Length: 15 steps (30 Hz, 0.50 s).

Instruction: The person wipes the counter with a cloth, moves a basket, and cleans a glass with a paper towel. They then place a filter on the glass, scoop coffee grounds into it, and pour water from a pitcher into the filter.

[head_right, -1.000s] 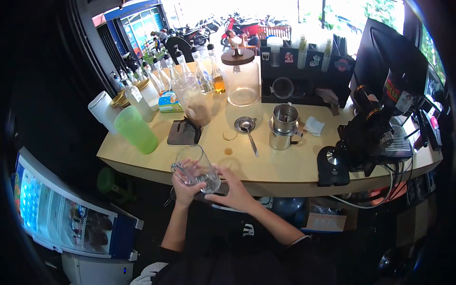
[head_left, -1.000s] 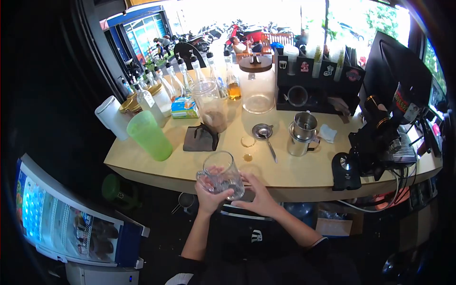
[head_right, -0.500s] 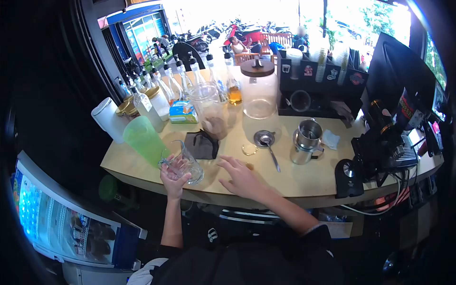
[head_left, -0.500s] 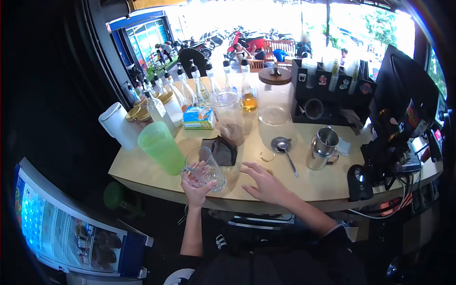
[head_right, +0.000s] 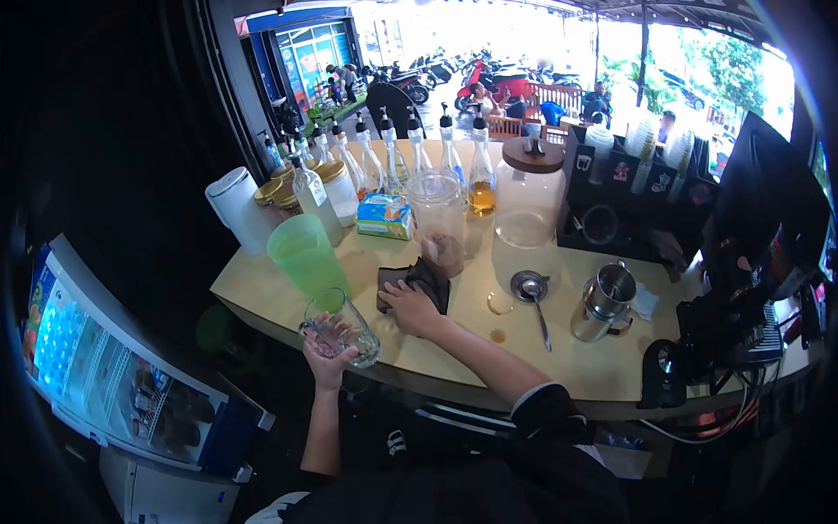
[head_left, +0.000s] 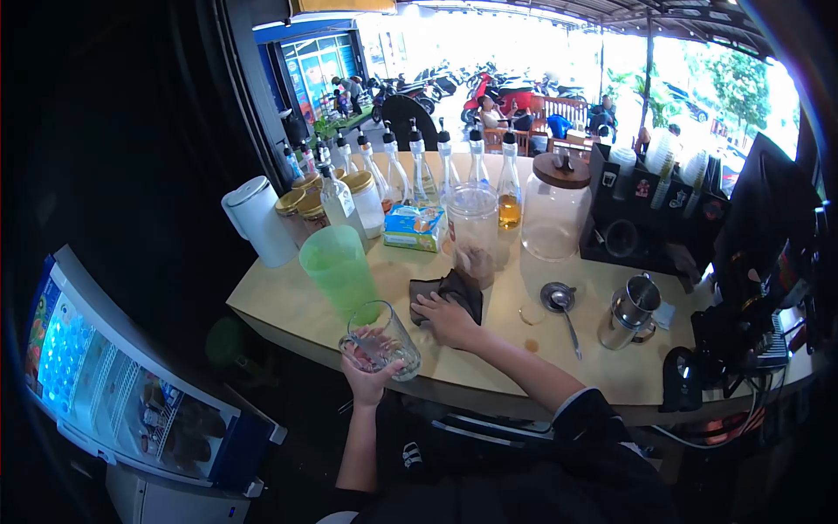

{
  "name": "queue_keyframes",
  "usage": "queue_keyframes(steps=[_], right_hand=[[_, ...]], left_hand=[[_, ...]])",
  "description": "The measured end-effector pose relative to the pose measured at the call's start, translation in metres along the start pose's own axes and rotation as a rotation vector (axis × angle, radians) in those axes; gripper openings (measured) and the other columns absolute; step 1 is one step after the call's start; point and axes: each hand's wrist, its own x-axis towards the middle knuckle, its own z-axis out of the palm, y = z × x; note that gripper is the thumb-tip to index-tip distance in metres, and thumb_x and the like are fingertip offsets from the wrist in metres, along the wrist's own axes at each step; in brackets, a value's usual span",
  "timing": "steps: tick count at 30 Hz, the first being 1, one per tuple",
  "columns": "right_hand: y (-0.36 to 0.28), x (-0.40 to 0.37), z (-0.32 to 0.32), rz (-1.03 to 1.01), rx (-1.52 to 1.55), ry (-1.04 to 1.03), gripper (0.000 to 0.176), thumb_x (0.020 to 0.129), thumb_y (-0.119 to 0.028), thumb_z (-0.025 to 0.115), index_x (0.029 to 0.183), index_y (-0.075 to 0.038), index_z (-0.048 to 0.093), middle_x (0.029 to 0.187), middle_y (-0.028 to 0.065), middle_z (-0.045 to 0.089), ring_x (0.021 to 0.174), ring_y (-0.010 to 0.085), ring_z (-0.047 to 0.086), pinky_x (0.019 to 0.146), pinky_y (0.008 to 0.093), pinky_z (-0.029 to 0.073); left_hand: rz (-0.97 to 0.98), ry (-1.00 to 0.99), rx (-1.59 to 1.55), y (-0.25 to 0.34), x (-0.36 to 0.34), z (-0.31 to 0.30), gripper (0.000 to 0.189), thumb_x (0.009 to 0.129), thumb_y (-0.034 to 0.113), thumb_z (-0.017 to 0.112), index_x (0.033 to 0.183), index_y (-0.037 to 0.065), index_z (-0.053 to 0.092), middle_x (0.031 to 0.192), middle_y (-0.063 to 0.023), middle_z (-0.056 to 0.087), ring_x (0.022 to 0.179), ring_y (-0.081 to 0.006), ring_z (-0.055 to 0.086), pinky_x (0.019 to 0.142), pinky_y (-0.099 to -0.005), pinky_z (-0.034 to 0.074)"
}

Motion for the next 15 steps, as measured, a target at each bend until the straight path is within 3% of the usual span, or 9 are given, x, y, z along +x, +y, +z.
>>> queue_keyframes(steps=[2, 3, 6, 8, 10, 15], right_hand=[[0.0, -0.016, 0.002, -0.101, 0.033, 0.134, 0.04, 0.085, -0.018, 0.051, 0.123, -0.004, 0.047, 0.131, 0.0178, 0.05, 0.119, 0.0357, 0.049, 0.096, 0.0457, 0.041], [-0.019, -0.026, -0.026, 0.077, 0.176, 0.005, 0.033, 0.083, -0.012, 0.053, 0.115, -0.003, 0.052, 0.119, 0.0185, 0.057, 0.106, 0.0369, 0.057, 0.084, 0.0422, 0.048], [-0.015, -0.049, -0.04, 0.212, 0.438, 0.018, 0.025, 0.085, -0.011, 0.052, 0.107, 0.0, 0.054, 0.106, 0.0204, 0.061, 0.098, 0.0396, 0.058, 0.077, 0.0451, 0.049], [-0.01, -0.066, -0.064, 0.311, 0.465, 0.083, 0.026, 0.089, -0.014, 0.05, 0.11, 0.001, 0.055, 0.099, 0.0229, 0.062, 0.098, 0.0383, 0.059, 0.08, 0.0427, 0.048], [0.004, -0.081, -0.076, 0.238, 0.766, 0.551, 0.025, 0.092, -0.017, 0.047, 0.106, 0.003, 0.053, 0.092, 0.0243, 0.061, 0.089, 0.0368, 0.06, 0.078, 0.0403, 0.047], [0.029, -0.121, -0.139, 0.259, 0.897, 0.833, 0.025, 0.093, -0.017, 0.048, 0.106, 0.004, 0.053, 0.094, 0.0196, 0.062, 0.091, 0.028, 0.06, 0.078, 0.0358, 0.045]], left_hand=[[-0.018, 0.012, -0.002, -0.003, 0.0, 0.007, 0.084, 0.059, 0.002, 0.082, 0.129, 0.001, 0.035, 0.118, -0.0151, 0.053, 0.103, -0.0237, 0.058, 0.09, -0.0395, 0.051], [-0.015, 0.035, -0.016, -0.003, 0.001, 0.013, 0.083, 0.059, 0.001, 0.082, 0.128, 0.0, 0.036, 0.118, -0.0156, 0.054, 0.102, -0.023, 0.058, 0.09, -0.038, 0.05], [-0.024, 0.028, -0.072, -0.008, 0.004, 0.028, 0.084, 0.059, 0.001, 0.081, 0.13, -0.001, 0.035, 0.119, -0.0161, 0.053, 0.103, -0.0231, 0.058, 0.091, -0.037, 0.049], [0.0, 0.047, -0.107, -0.005, 0.006, 0.041, 0.084, 0.06, 0.002, 0.081, 0.131, 0.0, 0.035, 0.12, -0.0163, 0.052, 0.104, -0.0242, 0.057, 0.091, -0.0381, 0.049], [-0.001, 0.017, -0.116, -0.005, 0.01, 0.055, 0.083, 0.062, 0.002, 0.08, 0.131, 0.001, 0.034, 0.12, -0.0169, 0.051, 0.105, -0.0248, 0.056, 0.092, -0.0384, 0.048], [0.003, -0.062, -0.107, -0.021, 0.025, 0.084, 0.078, 0.063, -0.004, 0.078, 0.128, 0.001, 0.036, 0.121, -0.0177, 0.052, 0.105, -0.0245, 0.056, 0.091, -0.0369, 0.048]])
